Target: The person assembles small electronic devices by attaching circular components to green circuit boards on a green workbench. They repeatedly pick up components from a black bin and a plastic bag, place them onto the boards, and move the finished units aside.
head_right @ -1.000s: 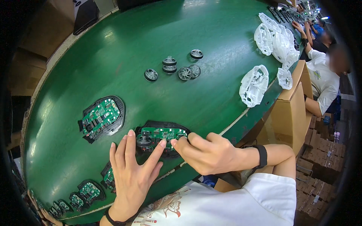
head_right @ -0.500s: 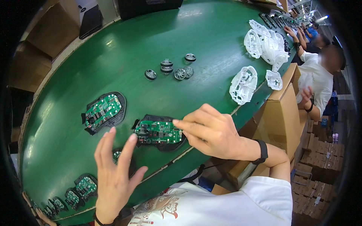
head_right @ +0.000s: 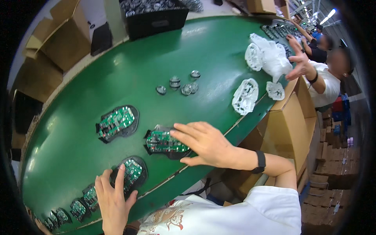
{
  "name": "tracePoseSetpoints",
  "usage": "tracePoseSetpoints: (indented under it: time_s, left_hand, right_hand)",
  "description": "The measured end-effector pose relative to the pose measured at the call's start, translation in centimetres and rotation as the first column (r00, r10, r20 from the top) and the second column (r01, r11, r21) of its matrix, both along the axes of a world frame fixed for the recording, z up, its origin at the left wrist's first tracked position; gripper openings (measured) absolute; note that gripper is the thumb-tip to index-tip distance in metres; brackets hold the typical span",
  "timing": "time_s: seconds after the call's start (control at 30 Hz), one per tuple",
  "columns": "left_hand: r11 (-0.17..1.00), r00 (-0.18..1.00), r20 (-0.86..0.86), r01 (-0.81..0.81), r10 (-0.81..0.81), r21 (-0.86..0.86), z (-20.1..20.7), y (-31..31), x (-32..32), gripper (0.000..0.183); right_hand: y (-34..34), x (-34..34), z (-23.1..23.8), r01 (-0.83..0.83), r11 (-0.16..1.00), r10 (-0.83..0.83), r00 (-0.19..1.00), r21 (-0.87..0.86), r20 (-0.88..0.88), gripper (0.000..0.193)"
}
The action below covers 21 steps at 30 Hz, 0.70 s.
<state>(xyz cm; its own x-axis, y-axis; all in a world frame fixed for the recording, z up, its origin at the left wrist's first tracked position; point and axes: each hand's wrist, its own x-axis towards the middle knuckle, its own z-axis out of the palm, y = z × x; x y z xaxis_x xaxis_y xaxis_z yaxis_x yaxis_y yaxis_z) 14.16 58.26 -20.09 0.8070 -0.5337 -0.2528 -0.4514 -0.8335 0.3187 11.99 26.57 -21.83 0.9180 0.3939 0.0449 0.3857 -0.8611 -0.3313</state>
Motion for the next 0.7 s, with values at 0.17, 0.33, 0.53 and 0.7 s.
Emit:
tracePoseSetpoints:
  time_s: [0.17,0.33,0.53,0.7]
  left_hand:
    - [0.999,0.997,0.075,0.032,-0.029,-0.043,1.4,0.1,0.3,0.064]
    - [0.995,0.990,0.102,0.098,-0.097,-0.006,-0.8,0.2,-0.1,0.080]
    - [0.956,0.941,0.187,0.291,-0.282,-0.025,-0.3,-0.8,1.2,0.061]
    - [0.959,0.930,0.262,0.280,-0.259,-0.043,-0.2,-0.5,2.8,0.058]
  right_hand:
    - [0.2,1.9,1.5,-0.039,0.997,0.034,0.995,0.060,0.089,0.076]
    - [-2.9,7.7,4.3,0.296,0.955,-0.291,0.926,0.017,0.241,0.071]
    - [-8.3,14.6,1.6,0.625,0.769,-0.596,0.776,-0.131,0.204,0.067]
    - [-7.2,14.7,1.2,0.562,0.821,-0.551,0.826,-0.104,0.119,0.060]
